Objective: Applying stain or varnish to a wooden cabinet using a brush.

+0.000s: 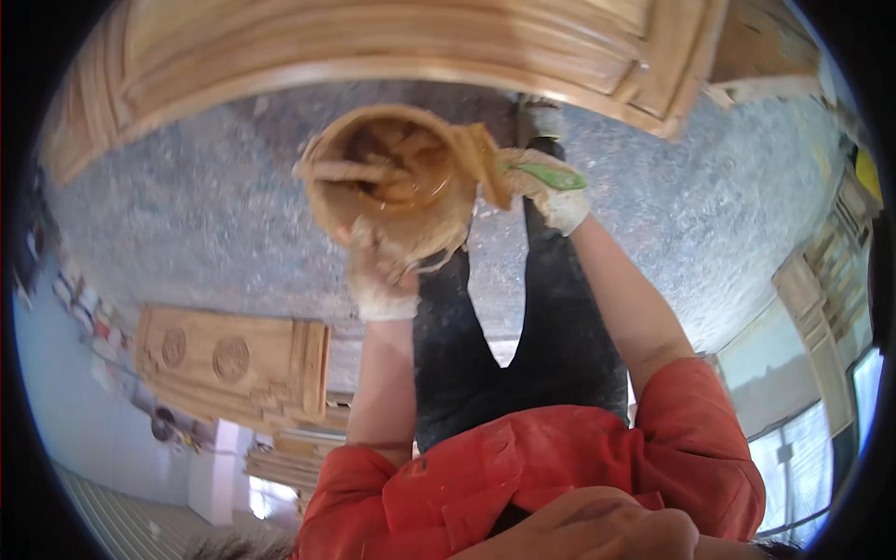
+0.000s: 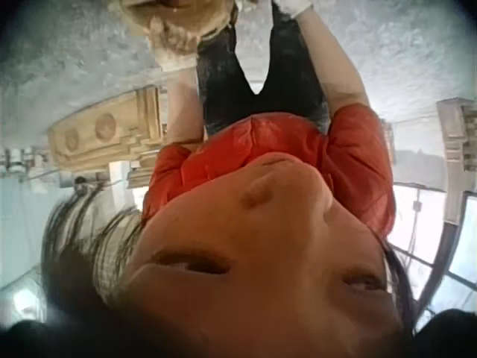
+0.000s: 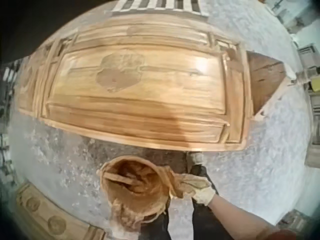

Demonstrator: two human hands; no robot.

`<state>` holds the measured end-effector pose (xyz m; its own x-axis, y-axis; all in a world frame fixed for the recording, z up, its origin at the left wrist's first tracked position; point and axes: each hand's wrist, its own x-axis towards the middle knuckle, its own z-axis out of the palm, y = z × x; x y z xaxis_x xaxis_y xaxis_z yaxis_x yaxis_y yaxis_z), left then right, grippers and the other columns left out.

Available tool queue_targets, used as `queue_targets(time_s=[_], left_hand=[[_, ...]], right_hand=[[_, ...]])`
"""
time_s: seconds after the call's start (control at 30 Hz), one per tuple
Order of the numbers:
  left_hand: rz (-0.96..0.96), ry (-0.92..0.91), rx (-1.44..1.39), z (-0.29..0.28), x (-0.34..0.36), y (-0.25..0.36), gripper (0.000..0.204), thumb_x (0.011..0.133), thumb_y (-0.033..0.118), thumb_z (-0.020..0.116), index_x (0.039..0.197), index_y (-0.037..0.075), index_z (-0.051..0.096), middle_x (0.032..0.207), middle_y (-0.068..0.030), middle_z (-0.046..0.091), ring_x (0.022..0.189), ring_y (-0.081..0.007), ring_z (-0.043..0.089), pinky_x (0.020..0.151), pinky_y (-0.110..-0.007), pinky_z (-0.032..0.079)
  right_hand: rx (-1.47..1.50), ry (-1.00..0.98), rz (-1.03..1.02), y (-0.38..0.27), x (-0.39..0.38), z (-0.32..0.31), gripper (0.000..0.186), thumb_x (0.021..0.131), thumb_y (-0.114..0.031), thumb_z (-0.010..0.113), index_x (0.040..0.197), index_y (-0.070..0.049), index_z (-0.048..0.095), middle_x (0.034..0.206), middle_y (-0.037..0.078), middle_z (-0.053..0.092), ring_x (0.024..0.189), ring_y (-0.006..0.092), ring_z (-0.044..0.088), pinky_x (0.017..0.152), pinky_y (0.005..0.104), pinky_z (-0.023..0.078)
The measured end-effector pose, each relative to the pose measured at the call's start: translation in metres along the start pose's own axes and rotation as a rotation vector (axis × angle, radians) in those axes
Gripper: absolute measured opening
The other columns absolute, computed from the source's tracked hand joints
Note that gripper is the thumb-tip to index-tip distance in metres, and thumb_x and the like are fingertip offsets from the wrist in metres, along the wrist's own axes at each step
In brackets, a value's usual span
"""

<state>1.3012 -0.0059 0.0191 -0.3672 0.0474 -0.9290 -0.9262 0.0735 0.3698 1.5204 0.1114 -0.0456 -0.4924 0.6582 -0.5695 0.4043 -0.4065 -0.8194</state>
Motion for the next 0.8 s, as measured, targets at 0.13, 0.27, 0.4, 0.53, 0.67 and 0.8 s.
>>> queue_targets(time_s=[0.13,0.27,0.4,0.53,0.67,0.8], left_hand=[[-0.174,-0.286,0.038,0.001,0.010,-0.004,0.013,0.090,0.027,0.059,0.083,0.016,0.059,0.044,0.0064,0.039,0.033,-0.0051,0.028,0.031,-0.021,0.020],[-0.206,-0.209,0.113,0.007,0.049,-0.020,0.022,0.091,0.034,0.057,0.078,0.017,0.058,0.044,0.0057,0.040,0.034,-0.0076,0.032,0.034,-0.025,0.028],[-0.148,-0.074,0.164,0.022,0.090,-0.040,0.027,0.092,0.038,0.054,0.076,0.016,0.058,0.045,0.0050,0.041,0.036,-0.0102,0.035,0.040,-0.029,0.037],[-0.045,-0.023,0.124,0.022,0.120,-0.064,0.031,0.092,0.042,0.053,0.078,0.014,0.058,0.045,0.0038,0.041,0.038,-0.0136,0.038,0.051,-0.037,0.048],[-0.024,-0.004,0.152,0.022,0.134,-0.076,0.038,0.092,0.049,0.049,0.082,0.014,0.059,0.051,0.0006,0.046,0.045,-0.0173,0.044,0.069,-0.047,0.051],[-0.037,0.075,0.223,0.048,0.122,-0.082,0.041,0.093,0.052,0.046,0.086,0.013,0.057,0.056,-0.0008,0.047,0.046,-0.0157,0.043,0.074,-0.049,0.051]], right_hand=[[0.660,0.019,0.273,0.037,-0.013,-0.060,0.036,0.080,-0.005,0.061,0.115,0.003,0.059,0.106,0.012,0.065,0.093,0.0237,0.062,0.079,0.0288,0.049],[1.049,0.076,0.321,0.060,-0.035,-0.136,0.041,0.076,-0.004,0.060,0.116,0.002,0.056,0.107,0.015,0.062,0.089,0.0252,0.061,0.072,0.0366,0.051],[0.962,0.293,0.130,0.082,-0.062,-0.256,0.036,0.076,-0.006,0.063,0.111,0.001,0.059,0.099,0.011,0.064,0.084,0.0209,0.060,0.073,0.0285,0.047],[0.463,0.523,0.246,0.059,-0.039,-0.363,0.034,0.076,-0.007,0.066,0.109,0.000,0.064,0.105,0.009,0.063,0.086,0.0180,0.059,0.077,0.0250,0.045],[-0.173,0.407,-0.001,0.038,0.034,-0.448,0.032,0.077,-0.015,0.070,0.106,-0.003,0.067,0.110,0.008,0.063,0.093,0.0164,0.058,0.083,0.0274,0.046],[-0.467,0.792,-0.117,0.051,0.145,-0.573,0.033,0.075,-0.020,0.071,0.105,-0.007,0.066,0.098,0.007,0.066,0.088,0.0216,0.060,0.078,0.0315,0.049]])
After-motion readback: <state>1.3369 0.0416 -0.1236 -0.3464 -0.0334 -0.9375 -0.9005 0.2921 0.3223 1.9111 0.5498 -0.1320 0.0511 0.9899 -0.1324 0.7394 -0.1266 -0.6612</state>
